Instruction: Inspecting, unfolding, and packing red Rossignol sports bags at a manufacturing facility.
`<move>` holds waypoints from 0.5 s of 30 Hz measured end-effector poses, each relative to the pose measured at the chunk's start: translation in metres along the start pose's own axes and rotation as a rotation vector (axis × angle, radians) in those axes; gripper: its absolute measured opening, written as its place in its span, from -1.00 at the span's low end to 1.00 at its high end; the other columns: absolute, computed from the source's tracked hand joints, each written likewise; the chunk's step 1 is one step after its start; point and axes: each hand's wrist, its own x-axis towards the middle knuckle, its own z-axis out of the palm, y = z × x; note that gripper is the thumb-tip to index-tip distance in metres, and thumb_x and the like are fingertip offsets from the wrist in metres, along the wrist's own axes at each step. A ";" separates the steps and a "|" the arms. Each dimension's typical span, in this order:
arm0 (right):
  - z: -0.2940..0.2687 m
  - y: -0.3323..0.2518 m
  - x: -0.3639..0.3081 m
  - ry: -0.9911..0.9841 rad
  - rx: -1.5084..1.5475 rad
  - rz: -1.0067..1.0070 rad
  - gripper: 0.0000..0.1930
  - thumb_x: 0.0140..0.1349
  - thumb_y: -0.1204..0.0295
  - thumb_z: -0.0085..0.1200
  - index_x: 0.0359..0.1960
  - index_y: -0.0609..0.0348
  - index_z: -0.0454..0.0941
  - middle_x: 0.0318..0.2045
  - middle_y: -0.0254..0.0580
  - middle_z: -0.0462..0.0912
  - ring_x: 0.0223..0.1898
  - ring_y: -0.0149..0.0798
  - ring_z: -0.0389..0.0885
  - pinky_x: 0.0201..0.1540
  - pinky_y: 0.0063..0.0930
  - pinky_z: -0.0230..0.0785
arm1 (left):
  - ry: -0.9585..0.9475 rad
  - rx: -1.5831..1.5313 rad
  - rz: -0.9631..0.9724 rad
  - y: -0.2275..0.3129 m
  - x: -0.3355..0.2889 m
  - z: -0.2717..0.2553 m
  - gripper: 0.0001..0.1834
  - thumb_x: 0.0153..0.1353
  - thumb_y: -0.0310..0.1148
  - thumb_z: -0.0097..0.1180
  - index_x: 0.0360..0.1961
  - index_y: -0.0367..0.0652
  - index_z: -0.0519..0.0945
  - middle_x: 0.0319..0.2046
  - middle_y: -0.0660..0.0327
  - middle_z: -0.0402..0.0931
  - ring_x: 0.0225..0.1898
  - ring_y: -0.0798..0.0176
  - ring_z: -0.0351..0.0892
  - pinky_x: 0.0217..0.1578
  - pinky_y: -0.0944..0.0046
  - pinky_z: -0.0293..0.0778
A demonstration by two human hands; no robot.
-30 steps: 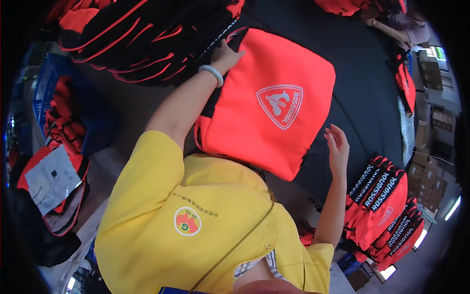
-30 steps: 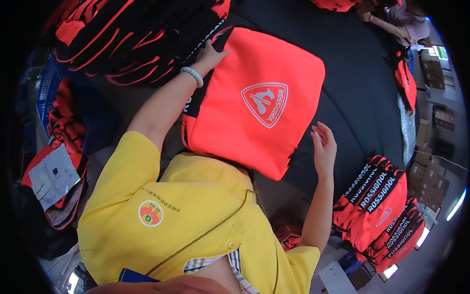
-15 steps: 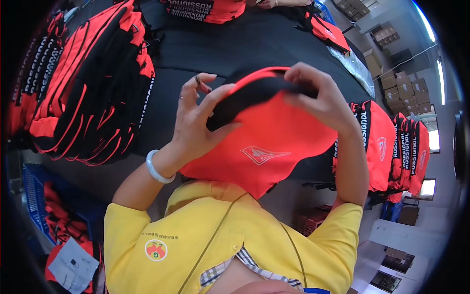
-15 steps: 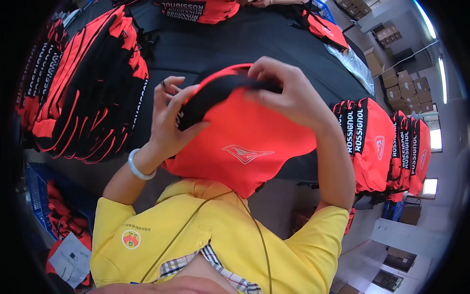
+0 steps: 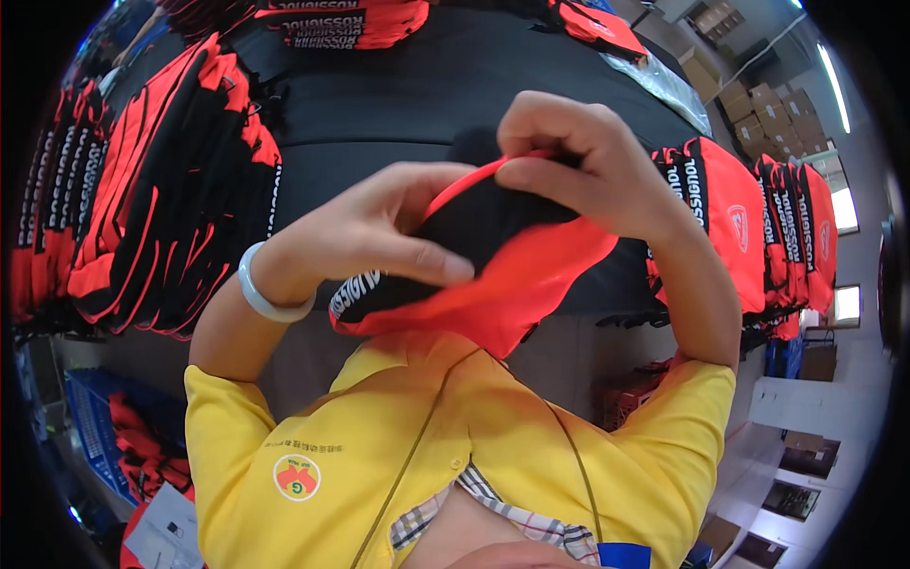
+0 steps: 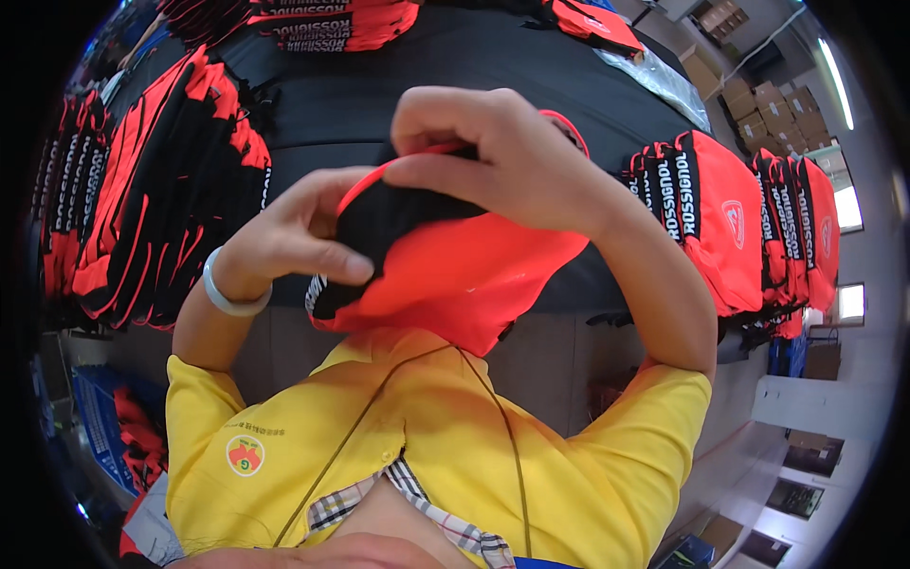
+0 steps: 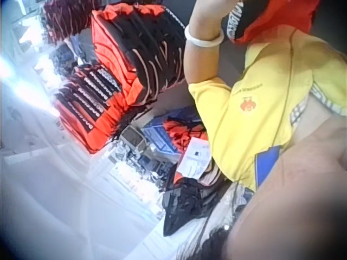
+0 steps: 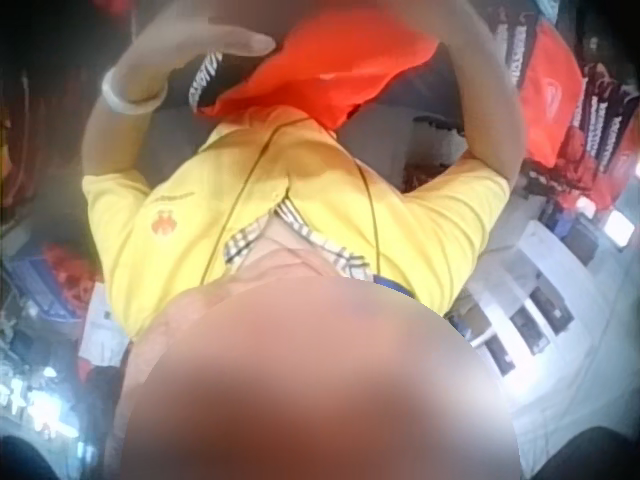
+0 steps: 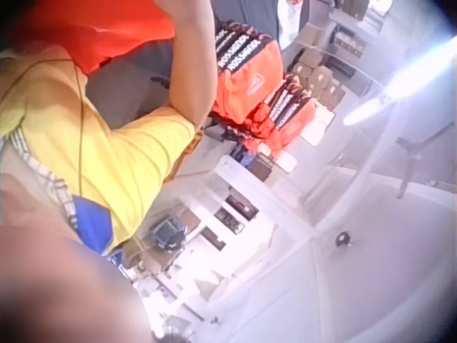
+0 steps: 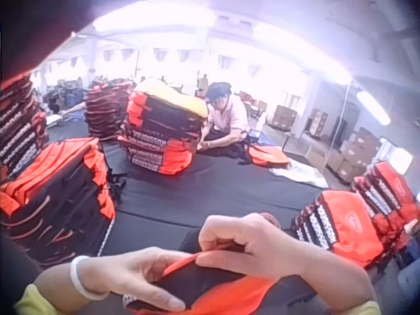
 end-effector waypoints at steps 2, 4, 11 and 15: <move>0.001 -0.003 0.000 0.037 -0.080 -0.115 -0.75 0.27 0.38 0.22 -0.42 0.23 0.41 -0.61 -0.38 0.36 -0.54 -0.52 0.24 -0.48 -0.59 0.16 | -0.181 0.014 -0.058 -0.001 0.000 -0.003 -0.50 0.12 -0.50 0.31 0.10 -0.33 0.45 -0.13 0.34 0.55 -0.14 0.52 0.51 -0.09 0.47 0.45; -0.005 -0.011 0.000 0.048 -0.091 -0.132 -0.75 0.26 0.38 0.23 -0.43 0.23 0.42 -0.61 -0.39 0.36 -0.55 -0.53 0.23 -0.49 -0.59 0.16 | -0.158 -0.092 -0.091 0.002 0.003 0.007 -0.54 0.18 -0.43 0.28 0.09 -0.31 0.46 -0.15 0.36 0.54 -0.15 0.55 0.49 -0.11 0.49 0.43; -0.011 -0.017 -0.006 0.038 -0.105 -0.120 -0.76 0.26 0.37 0.24 -0.44 0.23 0.46 -0.62 -0.45 0.34 -0.57 -0.57 0.20 -0.51 -0.61 0.10 | -0.314 -0.109 -0.013 0.005 0.018 0.009 -0.68 0.39 -0.23 0.09 0.04 -0.22 0.52 -0.28 0.48 0.49 -0.22 0.65 0.40 -0.19 0.54 0.36; -0.018 0.003 -0.002 0.239 -0.086 -0.051 -0.77 0.31 0.33 0.17 -0.40 0.24 0.49 -0.64 -0.48 0.30 -0.58 -0.61 0.19 -0.51 -0.61 0.09 | -0.141 -0.089 -0.035 0.008 0.019 0.026 -0.64 0.38 -0.25 0.10 0.09 -0.23 0.49 -0.16 0.38 0.55 -0.12 0.57 0.49 -0.06 0.49 0.42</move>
